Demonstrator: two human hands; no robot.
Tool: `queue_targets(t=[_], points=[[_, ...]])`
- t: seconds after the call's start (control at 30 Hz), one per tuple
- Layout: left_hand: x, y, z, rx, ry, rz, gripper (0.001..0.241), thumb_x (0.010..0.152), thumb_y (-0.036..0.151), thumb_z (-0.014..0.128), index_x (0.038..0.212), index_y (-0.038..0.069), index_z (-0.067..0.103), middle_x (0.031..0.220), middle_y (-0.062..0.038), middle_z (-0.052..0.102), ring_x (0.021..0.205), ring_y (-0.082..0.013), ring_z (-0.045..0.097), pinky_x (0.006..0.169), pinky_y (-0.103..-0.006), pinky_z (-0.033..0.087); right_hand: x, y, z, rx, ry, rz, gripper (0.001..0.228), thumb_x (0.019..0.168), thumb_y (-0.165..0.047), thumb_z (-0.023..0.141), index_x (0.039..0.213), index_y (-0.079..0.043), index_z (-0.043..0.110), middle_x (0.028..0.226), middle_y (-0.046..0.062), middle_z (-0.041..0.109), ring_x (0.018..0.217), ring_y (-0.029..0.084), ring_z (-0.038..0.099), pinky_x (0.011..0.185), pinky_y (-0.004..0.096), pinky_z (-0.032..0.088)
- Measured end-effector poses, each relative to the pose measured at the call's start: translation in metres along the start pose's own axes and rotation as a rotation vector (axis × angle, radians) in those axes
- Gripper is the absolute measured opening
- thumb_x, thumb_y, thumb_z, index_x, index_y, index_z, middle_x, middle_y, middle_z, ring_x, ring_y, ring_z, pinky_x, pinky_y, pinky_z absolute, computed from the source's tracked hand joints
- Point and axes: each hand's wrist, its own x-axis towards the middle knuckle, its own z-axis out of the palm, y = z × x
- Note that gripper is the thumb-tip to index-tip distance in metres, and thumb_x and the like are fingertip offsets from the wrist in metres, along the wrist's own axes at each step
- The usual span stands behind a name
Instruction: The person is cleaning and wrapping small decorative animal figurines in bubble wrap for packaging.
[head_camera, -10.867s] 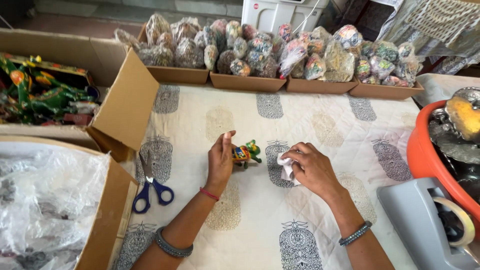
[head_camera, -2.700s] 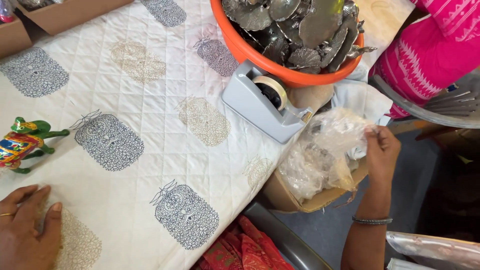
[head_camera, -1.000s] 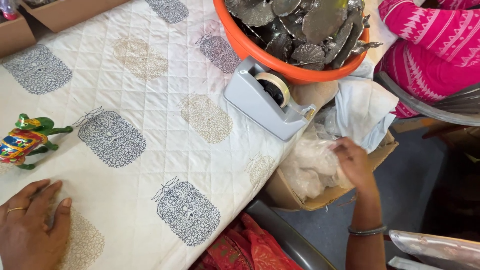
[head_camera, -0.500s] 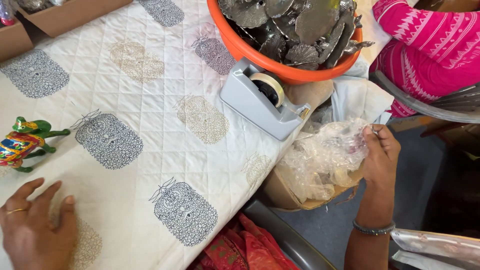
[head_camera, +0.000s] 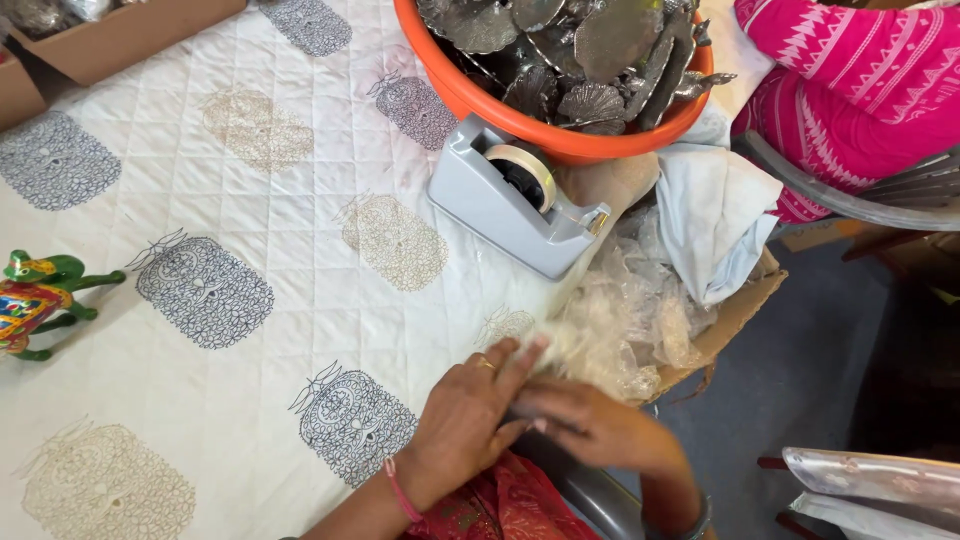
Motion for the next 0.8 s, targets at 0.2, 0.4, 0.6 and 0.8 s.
queue_targets(t=[0.2,0.4,0.6,0.8], points=[[-0.009,-0.033,0.038,0.214,-0.076,0.136,0.043,0.087,0.008,0.072,0.128,0.002,0.064,0.116,-0.012,0.066,0.104,-0.0249,0.061,0.086,-0.0405,0.048,-0.027,0.024,0.014,0.188,0.049,0.140,0.032,0.098,-0.025,0.066,0.124,-0.007,0.075,0.124,0.011,0.075,0.111,0.023,0.073,0.096,0.038,0.060],[-0.011,-0.032,0.024,0.069,0.048,0.174,0.050,0.073,-0.004,0.066,0.123,0.001,0.066,0.110,-0.009,0.069,0.101,-0.0265,0.061,0.087,-0.0392,0.048,-0.019,0.039,-0.036,-0.065,0.677,0.403,0.043,0.089,-0.024,0.072,0.129,-0.007,0.068,0.134,0.015,0.067,0.118,0.027,0.066,0.091,0.042,0.059],[-0.013,-0.032,0.021,0.014,0.050,0.147,0.060,0.078,-0.005,0.064,0.137,0.000,0.059,0.098,-0.011,0.067,0.093,-0.0288,0.060,0.082,-0.0406,0.048,0.002,0.074,-0.021,-0.087,0.537,0.569,0.047,0.084,-0.015,0.078,0.129,-0.007,0.066,0.130,0.016,0.067,0.113,0.027,0.063,0.083,0.039,0.058],[-0.030,-0.038,0.005,-0.123,0.136,0.086,0.063,0.085,-0.006,0.063,0.147,0.003,0.051,0.088,-0.012,0.063,0.085,-0.0307,0.060,0.075,-0.0422,0.053,-0.023,0.141,-0.024,0.344,0.855,0.587,0.029,0.087,-0.003,0.071,0.116,-0.004,0.072,0.099,0.008,0.076,0.084,0.013,0.070,0.076,0.026,0.058]])
